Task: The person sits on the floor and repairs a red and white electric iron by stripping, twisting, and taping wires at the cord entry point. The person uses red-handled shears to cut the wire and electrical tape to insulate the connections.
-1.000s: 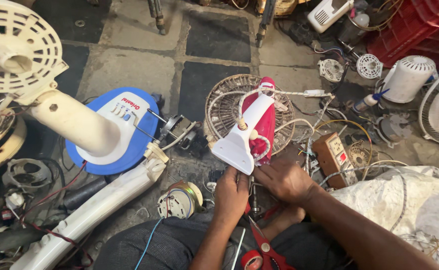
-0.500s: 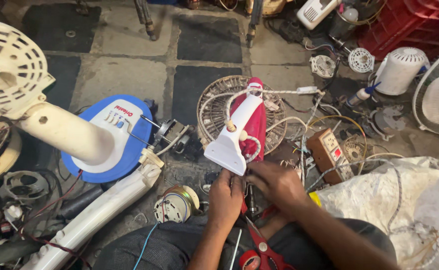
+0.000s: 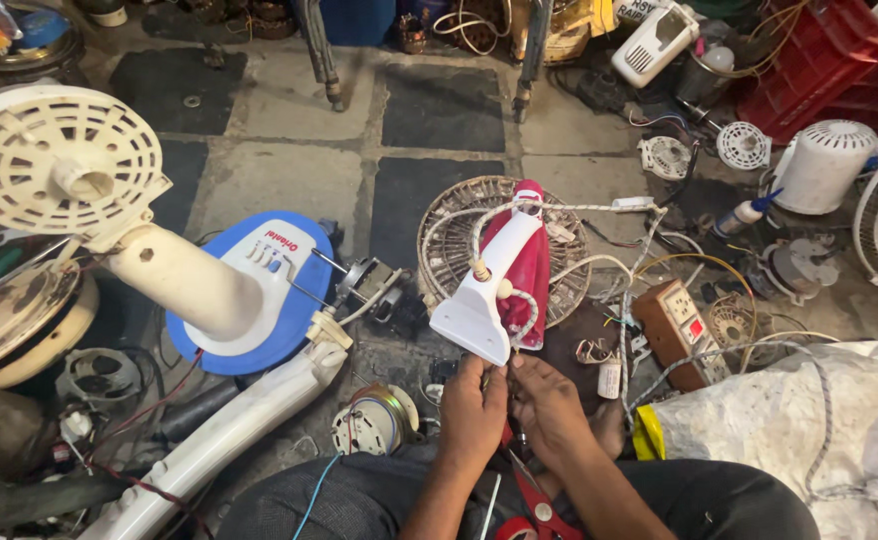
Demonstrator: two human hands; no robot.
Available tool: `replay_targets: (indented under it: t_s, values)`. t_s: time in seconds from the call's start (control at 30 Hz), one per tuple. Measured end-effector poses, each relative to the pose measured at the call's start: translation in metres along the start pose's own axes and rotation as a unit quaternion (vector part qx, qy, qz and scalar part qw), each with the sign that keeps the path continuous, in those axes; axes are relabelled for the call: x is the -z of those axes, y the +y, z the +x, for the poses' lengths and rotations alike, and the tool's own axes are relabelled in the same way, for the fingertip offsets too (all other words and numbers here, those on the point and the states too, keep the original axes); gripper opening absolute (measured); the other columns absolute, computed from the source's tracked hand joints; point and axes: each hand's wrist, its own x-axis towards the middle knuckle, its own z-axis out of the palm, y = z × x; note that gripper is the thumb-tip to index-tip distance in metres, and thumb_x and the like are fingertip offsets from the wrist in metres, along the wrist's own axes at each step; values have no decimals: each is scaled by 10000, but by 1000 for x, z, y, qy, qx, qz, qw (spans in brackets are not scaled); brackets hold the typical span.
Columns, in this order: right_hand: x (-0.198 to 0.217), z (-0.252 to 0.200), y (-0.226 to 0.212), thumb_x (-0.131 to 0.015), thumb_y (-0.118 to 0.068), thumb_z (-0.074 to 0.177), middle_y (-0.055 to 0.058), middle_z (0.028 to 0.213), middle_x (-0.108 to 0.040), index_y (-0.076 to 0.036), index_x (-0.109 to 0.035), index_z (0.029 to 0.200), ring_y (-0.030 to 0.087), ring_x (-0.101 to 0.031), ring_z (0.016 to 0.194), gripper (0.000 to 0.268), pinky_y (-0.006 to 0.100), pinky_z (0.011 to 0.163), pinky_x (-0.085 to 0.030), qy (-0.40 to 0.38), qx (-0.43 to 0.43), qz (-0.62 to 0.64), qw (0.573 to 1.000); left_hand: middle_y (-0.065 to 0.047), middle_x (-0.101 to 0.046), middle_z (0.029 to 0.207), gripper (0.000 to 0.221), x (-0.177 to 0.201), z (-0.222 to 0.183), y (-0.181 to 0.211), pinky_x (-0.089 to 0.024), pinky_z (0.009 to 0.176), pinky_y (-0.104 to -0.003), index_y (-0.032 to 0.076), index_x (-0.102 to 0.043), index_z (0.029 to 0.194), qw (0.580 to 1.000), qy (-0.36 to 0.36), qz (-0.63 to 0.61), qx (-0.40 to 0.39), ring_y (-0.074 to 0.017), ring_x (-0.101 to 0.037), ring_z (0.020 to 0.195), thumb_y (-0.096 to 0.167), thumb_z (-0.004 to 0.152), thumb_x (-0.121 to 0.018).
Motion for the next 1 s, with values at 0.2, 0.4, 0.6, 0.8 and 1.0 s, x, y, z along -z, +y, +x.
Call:
replay_targets:
  t_s: [0.2, 0.4, 0.6, 0.8, 1.0]
  values:
    - [-9, -3, -5, -635, -165, 983, 99, 880, -721, 19, -679, 1019, 216, -672, 793, 192, 367, 759, -567, -13, 10, -9, 1000, -173, -767, 968, 178, 3, -1, 9, -567, 721, -426, 40, -687, 1064, 1000, 1, 6, -27, -377, -746, 899, 125, 916, -639]
    - [-18, -6, -26, -560, -173, 895, 112, 1004, -746, 9, -677, 1064, 265, -672, 973, 274, 436, 941, -510, -44, -78, 81, 993, -168, -769, 953, 243, 6, 2, 18, -575, 708, -408, 43, -693, 1120, 1000, 17, 1, -16, -359, -753, 875, 122, 893, -655]
    - [-21, 14, -18, -579, -174, 906, 118, 1111, -725, -9, -647, 1132, 261, -665, 1075, 288, 415, 1055, -449, -38, -112, 145, 982, -158, -773, 931, 219, 10, 4, 21, -579, 694, -388, 45, -698, 1094, 1000, 5, -10, 16, -323, -778, 851, 178, 923, -659]
    - [-17, 9, -13, -606, -191, 871, 122, 1160, -714, -20, -651, 1160, 277, -637, 1118, 339, 441, 1060, -437, -110, -146, 166, 969, -163, -781, 957, 211, 11, 4, 13, -567, 775, -396, 34, -699, 1092, 999, -2, -42, 11, -316, -769, 888, 184, 959, -632]
    - [-13, 25, -4, -668, -291, 895, 100, 1183, -670, -66, -648, 1192, 291, -597, 1143, 373, 467, 1053, -434, -64, -167, 180, 967, -174, -766, 989, 214, 19, 4, 12, -558, 779, -410, 31, -687, 1096, 998, -22, 54, 6, -348, -738, 946, 199, 972, -638]
